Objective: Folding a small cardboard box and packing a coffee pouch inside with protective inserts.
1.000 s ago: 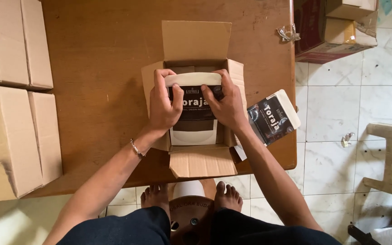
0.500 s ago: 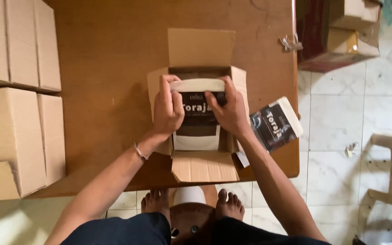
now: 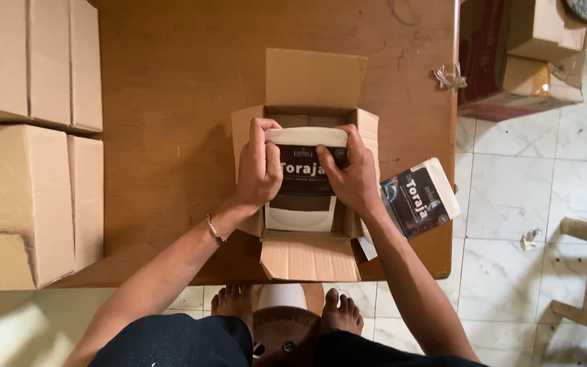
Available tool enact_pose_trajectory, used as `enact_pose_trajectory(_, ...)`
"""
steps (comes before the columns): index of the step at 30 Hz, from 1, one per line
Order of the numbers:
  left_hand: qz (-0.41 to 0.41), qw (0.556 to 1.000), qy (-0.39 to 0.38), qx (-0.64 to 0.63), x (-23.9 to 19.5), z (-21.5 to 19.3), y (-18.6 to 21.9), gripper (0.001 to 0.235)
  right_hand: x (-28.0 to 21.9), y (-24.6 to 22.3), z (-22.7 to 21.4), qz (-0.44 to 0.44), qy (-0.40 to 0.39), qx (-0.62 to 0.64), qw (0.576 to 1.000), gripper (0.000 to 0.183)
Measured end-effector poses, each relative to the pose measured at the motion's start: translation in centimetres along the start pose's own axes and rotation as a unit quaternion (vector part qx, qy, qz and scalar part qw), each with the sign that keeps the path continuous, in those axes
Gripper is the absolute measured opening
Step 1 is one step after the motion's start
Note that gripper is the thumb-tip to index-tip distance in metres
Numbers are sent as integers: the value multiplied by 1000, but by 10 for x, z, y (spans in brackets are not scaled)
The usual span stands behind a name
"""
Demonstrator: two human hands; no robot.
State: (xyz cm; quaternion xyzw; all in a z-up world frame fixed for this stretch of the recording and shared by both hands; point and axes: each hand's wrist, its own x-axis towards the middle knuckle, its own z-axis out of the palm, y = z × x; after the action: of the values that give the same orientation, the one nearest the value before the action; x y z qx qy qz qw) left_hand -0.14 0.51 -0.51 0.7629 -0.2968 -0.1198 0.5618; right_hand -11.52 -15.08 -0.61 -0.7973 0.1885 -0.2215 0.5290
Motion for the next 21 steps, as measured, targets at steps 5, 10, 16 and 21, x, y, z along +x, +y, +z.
enact_pose_trajectory(5,19,999,0,27,7,1,5,15,1,1,2,9,5,-3,1000,21)
enact_pose_trajectory(10,30,999,-12,34,6,-2,13,15,0,9,2,16,15,-21,1000,16)
enact_pose_trajectory(16,28,999,-22,23,6,-3,12,17,1,-1,1,-2,17,-15,1000,10)
enact_pose_trajectory(21,36,999,-13,14,4,-2,7,19,-1,12,0,-22,20,-27,999,9)
